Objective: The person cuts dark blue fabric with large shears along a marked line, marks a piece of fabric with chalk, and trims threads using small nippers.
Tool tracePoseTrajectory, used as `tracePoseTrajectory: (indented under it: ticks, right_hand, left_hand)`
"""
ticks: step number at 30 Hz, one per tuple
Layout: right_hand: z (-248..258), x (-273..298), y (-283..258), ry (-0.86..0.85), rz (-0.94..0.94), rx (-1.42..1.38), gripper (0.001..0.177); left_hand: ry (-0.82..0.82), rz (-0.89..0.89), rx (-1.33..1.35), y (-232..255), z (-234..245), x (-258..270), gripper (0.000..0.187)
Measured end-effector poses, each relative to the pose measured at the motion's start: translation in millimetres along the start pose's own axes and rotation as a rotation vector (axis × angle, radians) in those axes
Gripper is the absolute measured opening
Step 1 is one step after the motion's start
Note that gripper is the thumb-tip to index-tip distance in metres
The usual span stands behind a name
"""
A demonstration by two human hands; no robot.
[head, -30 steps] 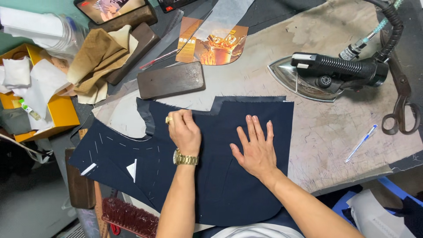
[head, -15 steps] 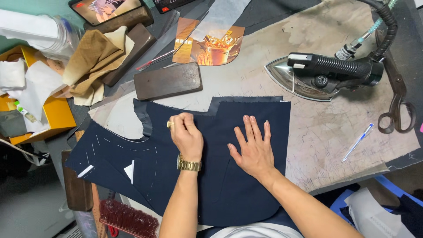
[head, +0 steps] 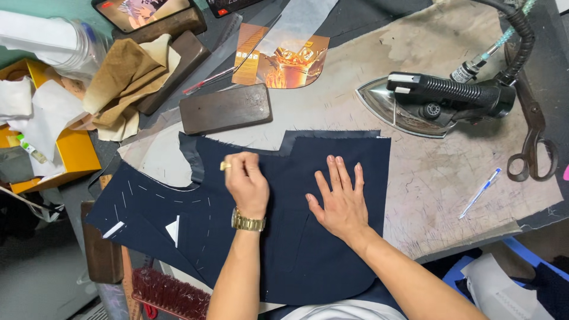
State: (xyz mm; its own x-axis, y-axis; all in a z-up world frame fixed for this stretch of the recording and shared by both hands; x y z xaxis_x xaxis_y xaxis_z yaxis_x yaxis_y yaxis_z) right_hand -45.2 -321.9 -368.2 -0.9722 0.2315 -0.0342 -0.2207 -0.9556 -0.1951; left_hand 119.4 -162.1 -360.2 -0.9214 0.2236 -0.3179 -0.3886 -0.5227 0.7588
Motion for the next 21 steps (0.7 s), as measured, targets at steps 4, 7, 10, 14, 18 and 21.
tracePoseTrajectory:
  ticks: [4,7,10,14,18,21]
  right_hand:
    - [1,1,-1,-0.002,-0.002,0.017,0.055]
    - [1,0,0,0.002,-0.003,0.021,0.055]
    - [-1,1,-1,0.007,0.003,0.019,0.055]
    - [-4,0,1,-0.002,-0.003,0.009,0.056]
    - [-2,0,0,-0.010,-0.006,0.025,0.056]
    - [-2,1,0,-0.016,-0.014,0.024,0.056]
  left_hand:
    - [-0.299,-0.182,-0.139,52,-36,13,0.015]
    - [-0.347,-0.278,-0.301,69,-59,21,0.018]
    - [-0.272,-0.226,-0.181,50,-56,17,0.019]
    - [0.014,0.163,0.233,-8,2,-5,0.018]
    - [0.024,0.195,0.304,-12,19,3,0.018]
    - [-0.070,0.047,0.162,-9,10,18,0.008]
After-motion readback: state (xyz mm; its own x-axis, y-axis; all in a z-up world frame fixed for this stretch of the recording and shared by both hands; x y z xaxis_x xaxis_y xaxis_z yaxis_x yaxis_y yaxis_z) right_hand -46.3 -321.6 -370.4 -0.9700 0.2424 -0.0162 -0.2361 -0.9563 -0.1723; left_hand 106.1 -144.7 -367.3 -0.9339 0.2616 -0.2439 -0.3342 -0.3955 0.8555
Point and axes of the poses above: each hand's wrist, its own x-axis away from the middle knuckle, its own z-axis out of the back of the hand, y = z × x, the point moved 10 cm from there along -x, towards the middle knuckle, and after that the axes turned 8 degrees about -y, right-handed, at the moved point
